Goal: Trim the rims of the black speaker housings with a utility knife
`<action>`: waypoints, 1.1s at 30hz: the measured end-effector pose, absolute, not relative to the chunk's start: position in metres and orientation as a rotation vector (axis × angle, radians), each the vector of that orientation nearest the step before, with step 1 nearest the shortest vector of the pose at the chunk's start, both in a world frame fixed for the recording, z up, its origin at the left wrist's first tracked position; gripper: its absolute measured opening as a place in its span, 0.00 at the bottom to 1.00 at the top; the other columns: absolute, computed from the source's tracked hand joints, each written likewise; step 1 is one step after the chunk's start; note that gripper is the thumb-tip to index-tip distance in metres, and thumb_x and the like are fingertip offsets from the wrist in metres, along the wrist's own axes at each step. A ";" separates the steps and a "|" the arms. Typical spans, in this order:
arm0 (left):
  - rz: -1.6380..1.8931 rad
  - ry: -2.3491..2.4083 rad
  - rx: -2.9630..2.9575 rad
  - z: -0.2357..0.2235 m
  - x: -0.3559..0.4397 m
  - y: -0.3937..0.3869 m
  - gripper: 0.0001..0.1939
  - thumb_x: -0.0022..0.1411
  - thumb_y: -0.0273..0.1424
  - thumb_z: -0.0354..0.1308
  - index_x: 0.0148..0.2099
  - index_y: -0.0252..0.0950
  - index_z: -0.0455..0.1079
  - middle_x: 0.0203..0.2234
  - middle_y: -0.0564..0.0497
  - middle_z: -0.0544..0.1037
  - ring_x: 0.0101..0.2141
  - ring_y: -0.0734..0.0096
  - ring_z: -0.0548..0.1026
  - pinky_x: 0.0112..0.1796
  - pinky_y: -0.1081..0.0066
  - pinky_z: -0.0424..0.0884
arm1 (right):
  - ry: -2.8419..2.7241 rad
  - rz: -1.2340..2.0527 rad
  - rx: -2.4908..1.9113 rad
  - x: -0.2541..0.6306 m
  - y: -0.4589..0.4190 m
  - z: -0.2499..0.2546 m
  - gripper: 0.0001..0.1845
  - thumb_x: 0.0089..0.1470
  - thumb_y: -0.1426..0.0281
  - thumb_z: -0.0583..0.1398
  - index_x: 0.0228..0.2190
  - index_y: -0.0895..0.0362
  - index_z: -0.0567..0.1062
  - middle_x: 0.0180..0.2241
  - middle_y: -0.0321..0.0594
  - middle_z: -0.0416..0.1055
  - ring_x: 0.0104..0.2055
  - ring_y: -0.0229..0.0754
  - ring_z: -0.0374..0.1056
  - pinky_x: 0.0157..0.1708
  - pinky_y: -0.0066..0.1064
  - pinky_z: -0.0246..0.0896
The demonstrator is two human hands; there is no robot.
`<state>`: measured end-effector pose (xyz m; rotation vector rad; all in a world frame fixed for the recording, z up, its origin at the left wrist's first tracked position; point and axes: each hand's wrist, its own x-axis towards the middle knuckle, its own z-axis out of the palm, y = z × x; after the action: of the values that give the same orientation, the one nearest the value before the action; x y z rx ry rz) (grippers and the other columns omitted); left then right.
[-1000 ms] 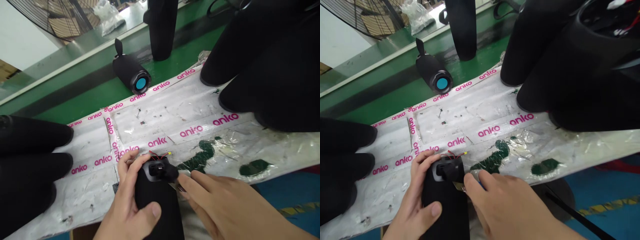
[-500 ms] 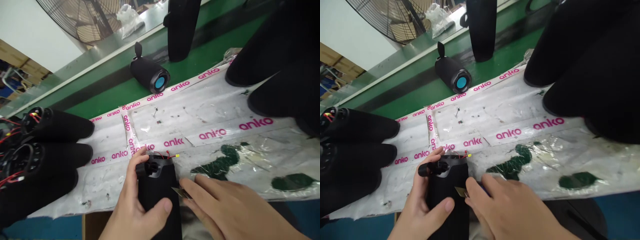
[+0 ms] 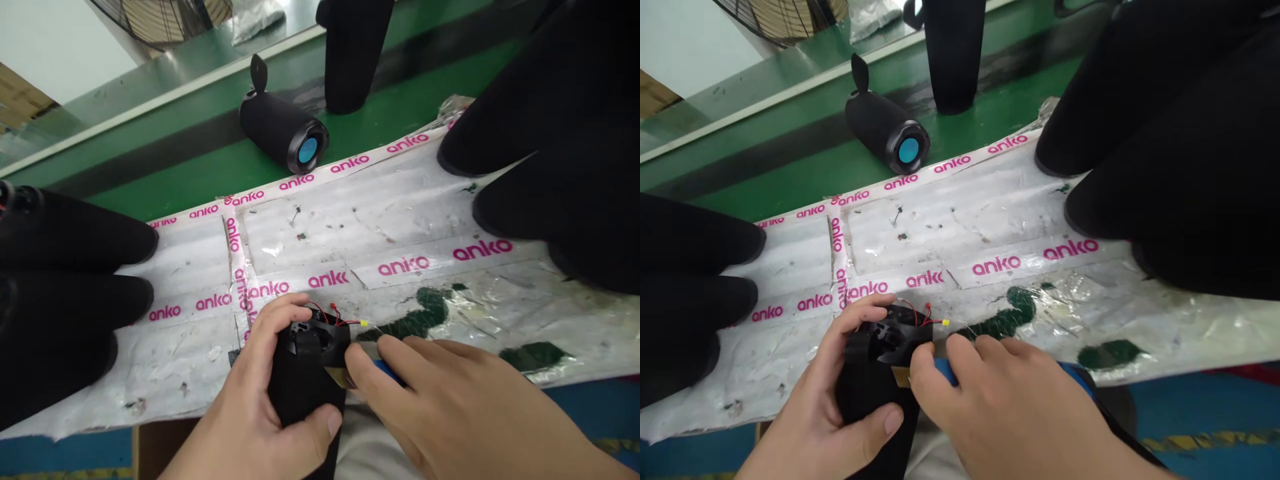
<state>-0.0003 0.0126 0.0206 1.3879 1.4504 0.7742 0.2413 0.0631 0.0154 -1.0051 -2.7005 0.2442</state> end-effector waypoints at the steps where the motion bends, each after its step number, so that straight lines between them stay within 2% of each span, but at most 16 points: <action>1: 0.769 1.458 1.392 0.021 -0.001 0.012 0.41 0.59 0.28 0.69 0.70 0.61 0.62 0.71 0.49 0.65 0.67 0.41 0.71 0.69 0.36 0.64 | -2.700 0.257 -1.013 0.241 0.062 0.015 0.34 0.38 0.79 0.58 0.49 0.49 0.65 0.29 0.27 0.72 0.23 0.42 0.68 0.24 0.39 0.55; 5: 0.664 1.490 1.452 0.024 -0.002 0.013 0.48 0.59 0.28 0.70 0.75 0.64 0.58 0.74 0.49 0.61 0.71 0.35 0.65 0.70 0.32 0.61 | -2.708 0.272 -1.032 0.239 0.057 0.015 0.33 0.35 0.78 0.58 0.47 0.49 0.65 0.29 0.28 0.71 0.22 0.42 0.67 0.22 0.39 0.53; 7: 0.649 1.493 1.480 0.025 -0.002 0.015 0.48 0.59 0.27 0.69 0.75 0.64 0.58 0.75 0.49 0.61 0.73 0.35 0.64 0.69 0.33 0.62 | -2.711 0.259 -1.043 0.237 0.055 0.015 0.32 0.35 0.78 0.57 0.46 0.49 0.64 0.28 0.28 0.70 0.21 0.42 0.65 0.21 0.39 0.51; 11: 0.704 1.465 1.501 0.025 0.000 0.018 0.44 0.58 0.26 0.68 0.72 0.61 0.62 0.71 0.49 0.65 0.69 0.39 0.69 0.69 0.37 0.66 | -2.692 0.233 -1.099 0.232 0.052 0.014 0.31 0.38 0.78 0.57 0.47 0.49 0.64 0.27 0.28 0.69 0.20 0.42 0.65 0.21 0.38 0.52; 16: 0.707 1.449 1.574 0.022 0.002 0.018 0.44 0.59 0.26 0.68 0.72 0.61 0.61 0.70 0.48 0.66 0.69 0.42 0.70 0.67 0.40 0.71 | -2.680 0.220 -1.162 0.228 0.048 0.013 0.29 0.40 0.79 0.57 0.46 0.49 0.63 0.27 0.28 0.67 0.21 0.42 0.66 0.21 0.38 0.53; 20: 0.725 1.410 1.641 0.023 0.003 0.022 0.45 0.58 0.25 0.68 0.72 0.59 0.59 0.69 0.46 0.66 0.69 0.41 0.70 0.65 0.44 0.74 | -2.660 0.237 -1.175 0.229 0.045 0.010 0.29 0.38 0.79 0.56 0.45 0.49 0.63 0.26 0.28 0.67 0.20 0.42 0.66 0.21 0.38 0.52; 25: 0.659 1.423 1.601 0.026 0.004 0.027 0.42 0.60 0.26 0.69 0.70 0.62 0.60 0.66 0.50 0.68 0.67 0.46 0.72 0.63 0.50 0.77 | -2.629 0.329 -1.060 0.235 0.053 0.003 0.26 0.41 0.79 0.54 0.44 0.49 0.63 0.27 0.30 0.70 0.21 0.43 0.66 0.22 0.39 0.52; 28: 0.684 1.413 1.586 0.025 0.003 0.028 0.42 0.59 0.26 0.69 0.70 0.61 0.61 0.66 0.50 0.68 0.67 0.46 0.72 0.63 0.52 0.77 | -2.612 0.389 -1.039 0.236 0.054 0.001 0.25 0.44 0.81 0.53 0.44 0.49 0.64 0.27 0.30 0.70 0.20 0.42 0.65 0.21 0.38 0.50; 33: 0.701 1.406 1.566 0.025 0.002 0.027 0.43 0.59 0.26 0.68 0.70 0.63 0.61 0.67 0.52 0.67 0.67 0.48 0.71 0.63 0.55 0.77 | -2.602 0.428 -1.069 0.230 0.050 0.001 0.23 0.47 0.82 0.51 0.44 0.49 0.64 0.28 0.30 0.71 0.20 0.42 0.66 0.22 0.38 0.52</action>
<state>0.0021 0.0273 0.0248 1.5661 1.4056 0.7009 0.2304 0.0497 0.0011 -1.0689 -2.6017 0.4277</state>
